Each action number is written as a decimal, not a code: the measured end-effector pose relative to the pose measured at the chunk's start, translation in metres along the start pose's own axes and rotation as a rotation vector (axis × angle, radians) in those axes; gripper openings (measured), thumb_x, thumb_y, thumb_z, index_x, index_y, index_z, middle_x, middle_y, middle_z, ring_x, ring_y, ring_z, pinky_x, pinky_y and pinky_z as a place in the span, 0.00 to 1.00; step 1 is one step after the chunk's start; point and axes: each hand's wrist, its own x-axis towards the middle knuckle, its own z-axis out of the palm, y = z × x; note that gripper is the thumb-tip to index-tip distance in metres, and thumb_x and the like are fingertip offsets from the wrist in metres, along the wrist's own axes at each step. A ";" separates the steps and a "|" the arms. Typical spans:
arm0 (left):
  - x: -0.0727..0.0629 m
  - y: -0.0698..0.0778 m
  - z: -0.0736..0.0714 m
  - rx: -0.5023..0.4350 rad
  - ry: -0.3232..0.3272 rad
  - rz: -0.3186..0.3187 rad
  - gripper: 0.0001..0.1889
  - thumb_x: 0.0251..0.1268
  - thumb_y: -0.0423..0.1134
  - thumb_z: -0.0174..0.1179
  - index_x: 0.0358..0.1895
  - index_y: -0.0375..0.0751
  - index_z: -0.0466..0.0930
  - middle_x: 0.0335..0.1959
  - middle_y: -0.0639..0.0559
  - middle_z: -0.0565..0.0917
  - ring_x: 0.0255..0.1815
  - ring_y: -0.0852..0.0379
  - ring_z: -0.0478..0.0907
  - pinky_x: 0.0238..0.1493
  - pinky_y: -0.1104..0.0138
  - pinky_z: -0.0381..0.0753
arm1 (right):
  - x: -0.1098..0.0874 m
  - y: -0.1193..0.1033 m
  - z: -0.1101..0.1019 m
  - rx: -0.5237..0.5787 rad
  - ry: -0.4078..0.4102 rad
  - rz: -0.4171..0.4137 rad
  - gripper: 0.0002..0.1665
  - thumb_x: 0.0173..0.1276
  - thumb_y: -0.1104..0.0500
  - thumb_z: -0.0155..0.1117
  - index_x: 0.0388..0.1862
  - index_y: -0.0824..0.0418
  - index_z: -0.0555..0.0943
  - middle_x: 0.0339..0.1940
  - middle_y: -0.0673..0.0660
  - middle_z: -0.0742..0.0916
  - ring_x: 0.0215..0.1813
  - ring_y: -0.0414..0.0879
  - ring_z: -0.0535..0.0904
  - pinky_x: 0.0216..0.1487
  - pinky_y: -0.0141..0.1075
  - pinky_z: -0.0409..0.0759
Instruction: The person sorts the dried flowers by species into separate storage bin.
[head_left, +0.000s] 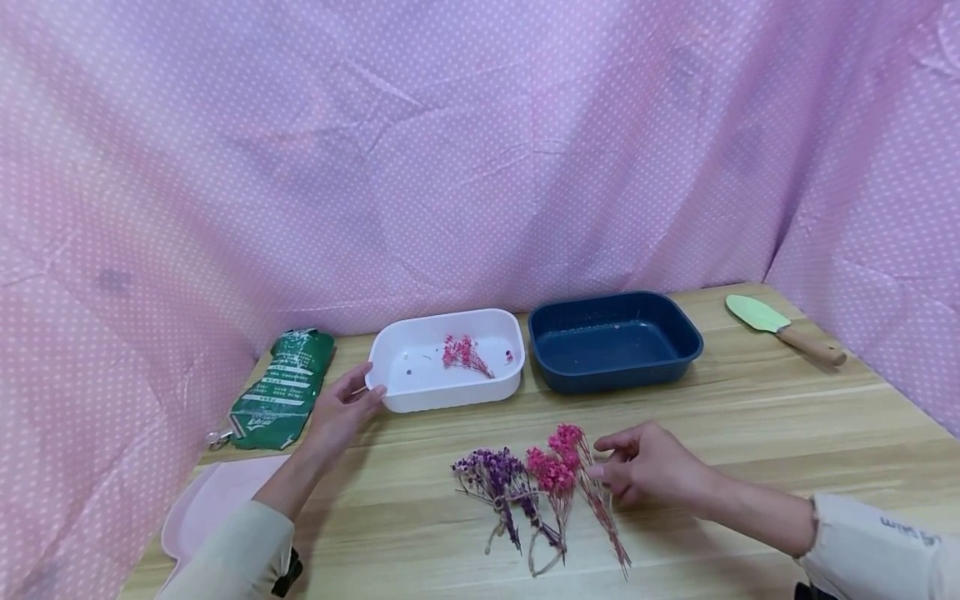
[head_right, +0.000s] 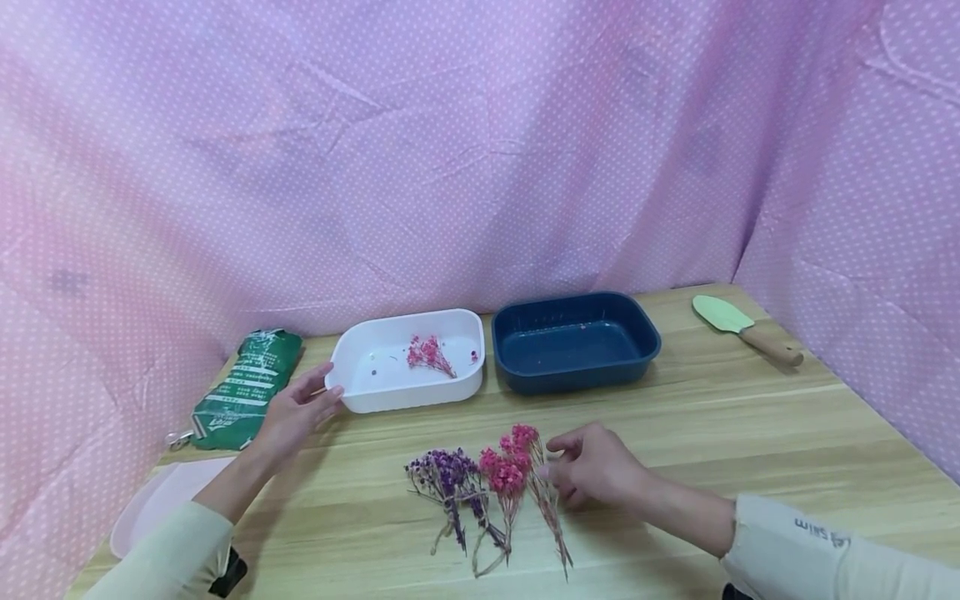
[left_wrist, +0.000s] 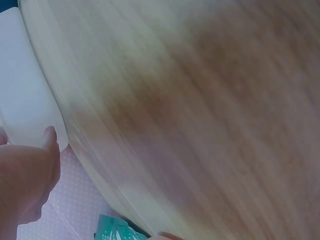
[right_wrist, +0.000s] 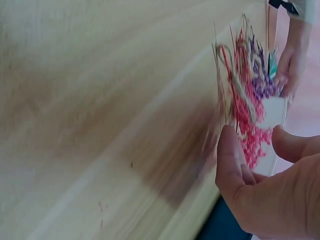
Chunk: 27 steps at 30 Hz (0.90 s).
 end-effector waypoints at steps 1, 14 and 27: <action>0.000 0.000 0.000 0.000 0.001 -0.003 0.36 0.66 0.46 0.61 0.75 0.48 0.56 0.70 0.41 0.64 0.68 0.46 0.66 0.58 0.66 0.76 | 0.000 0.000 0.002 -0.011 0.002 0.003 0.35 0.59 0.59 0.72 0.59 0.79 0.72 0.27 0.56 0.83 0.27 0.45 0.78 0.28 0.40 0.85; -0.001 0.002 -0.001 0.009 -0.001 0.006 0.36 0.67 0.46 0.60 0.75 0.49 0.56 0.71 0.40 0.63 0.68 0.45 0.65 0.58 0.66 0.75 | -0.001 0.007 0.020 -0.315 0.018 -0.174 0.35 0.51 0.62 0.77 0.57 0.74 0.75 0.19 0.50 0.77 0.22 0.42 0.71 0.20 0.30 0.68; 0.001 0.000 -0.002 0.013 0.000 0.011 0.36 0.66 0.46 0.61 0.75 0.48 0.57 0.70 0.40 0.64 0.68 0.45 0.66 0.58 0.66 0.75 | 0.001 0.006 0.023 -0.435 0.048 -0.259 0.26 0.47 0.77 0.60 0.48 0.68 0.82 0.20 0.47 0.77 0.23 0.38 0.72 0.24 0.29 0.73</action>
